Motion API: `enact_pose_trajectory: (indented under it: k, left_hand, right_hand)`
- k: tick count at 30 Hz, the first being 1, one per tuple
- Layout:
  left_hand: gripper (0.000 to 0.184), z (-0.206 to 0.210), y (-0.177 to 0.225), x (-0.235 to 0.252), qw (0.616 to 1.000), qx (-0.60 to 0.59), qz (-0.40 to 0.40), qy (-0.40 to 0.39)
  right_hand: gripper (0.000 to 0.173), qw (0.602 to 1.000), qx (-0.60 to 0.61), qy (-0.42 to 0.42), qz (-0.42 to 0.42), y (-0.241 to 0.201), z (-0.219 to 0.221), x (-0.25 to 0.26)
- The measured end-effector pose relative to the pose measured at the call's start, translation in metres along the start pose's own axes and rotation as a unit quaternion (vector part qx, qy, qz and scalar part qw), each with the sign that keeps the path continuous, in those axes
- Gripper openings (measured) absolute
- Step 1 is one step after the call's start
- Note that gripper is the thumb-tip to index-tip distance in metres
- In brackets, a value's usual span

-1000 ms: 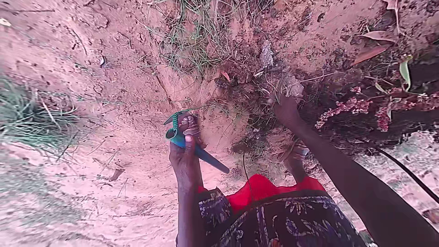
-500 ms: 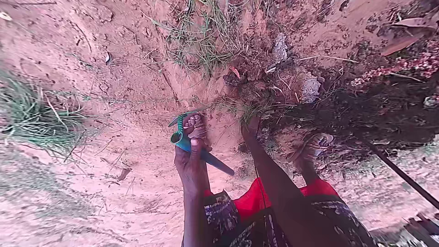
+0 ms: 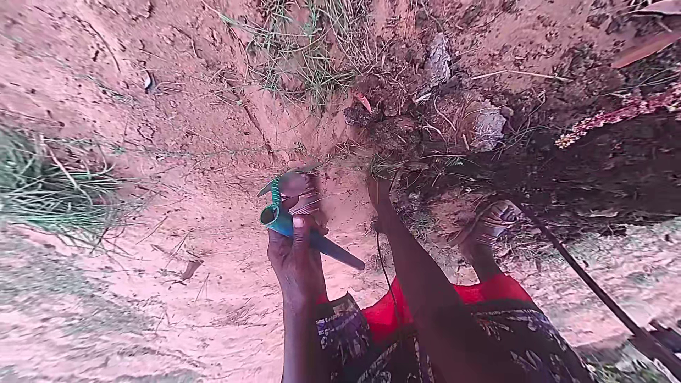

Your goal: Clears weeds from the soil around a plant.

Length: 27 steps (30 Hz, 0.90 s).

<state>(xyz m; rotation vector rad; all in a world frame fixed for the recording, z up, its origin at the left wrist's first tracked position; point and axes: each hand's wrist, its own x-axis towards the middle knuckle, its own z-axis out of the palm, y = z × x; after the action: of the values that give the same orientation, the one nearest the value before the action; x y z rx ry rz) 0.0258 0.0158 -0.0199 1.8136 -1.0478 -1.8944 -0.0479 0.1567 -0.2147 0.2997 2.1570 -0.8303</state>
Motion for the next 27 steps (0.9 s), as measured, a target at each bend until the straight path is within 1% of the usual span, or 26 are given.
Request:
enact_pose_trajectory:
  k: [1, 2, 4, 5, 6, 8, 9, 10, 11, 13, 15, 16, 17, 19, 21, 22, 24, 25, 26, 27]
  left_hand:
    - [0.023, 0.0, 0.0, -0.001, 1.0, -0.002, 0.001, -0.003]
    - [0.023, 0.0, -0.001, -0.001, 1.0, -0.006, 0.004, -0.002]
    - [0.022, 0.001, -0.001, -0.001, 1.0, -0.007, 0.006, -0.002]
    - [0.023, 0.001, -0.001, -0.001, 1.0, -0.007, 0.005, -0.003]
    - [0.023, 0.002, -0.001, 0.0, 1.0, -0.005, 0.004, -0.003]
    - [0.023, 0.004, 0.001, -0.001, 1.0, -0.002, 0.004, -0.006]
    - [0.023, 0.005, 0.001, -0.001, 1.0, -0.001, 0.003, -0.005]
    - [0.022, 0.005, 0.002, -0.001, 1.0, 0.001, 0.003, -0.004]
    - [0.022, 0.005, 0.002, -0.002, 1.0, 0.001, 0.004, -0.006]
    - [0.022, 0.005, 0.002, -0.002, 1.0, 0.001, 0.005, -0.006]
    - [0.022, 0.004, 0.002, -0.003, 1.0, 0.0, 0.007, -0.004]
    - [0.022, 0.003, 0.002, -0.002, 1.0, 0.001, 0.008, -0.003]
    - [0.023, 0.002, 0.001, -0.003, 1.0, 0.002, 0.007, 0.0]
    - [0.023, 0.002, 0.001, -0.002, 1.0, -0.001, 0.007, 0.006]
    - [0.024, 0.001, 0.0, -0.003, 1.0, -0.002, 0.008, 0.006]
    - [0.023, 0.001, 0.001, -0.004, 1.0, 0.0, 0.006, 0.005]
    - [0.024, 0.0, 0.0, -0.003, 1.0, -0.003, 0.009, 0.007]
    - [0.024, 0.0, 0.0, -0.003, 1.0, -0.005, 0.011, 0.01]
    - [0.024, -0.001, 0.001, -0.003, 1.0, -0.006, 0.011, 0.011]
    - [0.024, -0.001, 0.001, -0.003, 1.0, -0.007, 0.011, 0.012]
  right_hand:
    - [0.039, 0.997, -0.055, -0.057, 0.005, -0.005, -0.011, 0.006]
    - [0.041, 0.992, -0.08, -0.1, 0.015, -0.012, -0.019, 0.014]
    - [0.046, 0.974, -0.123, -0.17, 0.087, -0.031, -0.028, 0.031]
    - [0.052, 0.957, -0.151, -0.216, 0.12, -0.039, -0.032, 0.039]
    - [0.055, 0.935, -0.207, -0.257, 0.13, -0.045, -0.036, 0.046]
    - [0.061, 0.879, -0.341, -0.311, 0.117, -0.058, -0.038, 0.054]
    - [0.059, 0.857, -0.395, -0.316, 0.101, -0.061, -0.037, 0.053]
    - [0.055, 0.849, -0.423, -0.302, 0.088, -0.06, -0.037, 0.048]
    - [0.052, 0.859, -0.422, -0.278, 0.083, -0.056, -0.038, 0.041]
    - [0.057, 0.924, -0.325, -0.184, 0.087, -0.041, -0.044, 0.029]
    - [0.051, 0.967, -0.198, -0.092, 0.133, -0.036, -0.055, 0.011]
    - [0.047, 0.979, -0.135, -0.055, 0.143, -0.037, -0.061, -0.004]
    - [0.045, 0.984, -0.088, -0.039, 0.147, -0.037, -0.072, -0.021]
    - [0.044, 0.989, -0.072, -0.016, 0.13, -0.03, -0.093, -0.051]
    - [0.035, 0.984, -0.16, -0.003, 0.079, -0.017, -0.105, -0.064]
    - [0.031, 0.974, -0.213, -0.023, 0.067, -0.018, -0.106, -0.062]
    - [0.04, 0.929, -0.345, -0.11, 0.078, -0.029, -0.097, -0.042]
    - [0.041, 0.905, -0.395, -0.137, 0.073, -0.032, -0.087, -0.029]
    - [0.04, 0.894, -0.421, -0.142, 0.057, -0.029, -0.075, -0.018]
    - [0.04, 0.896, -0.424, -0.131, 0.037, -0.023, -0.065, -0.007]
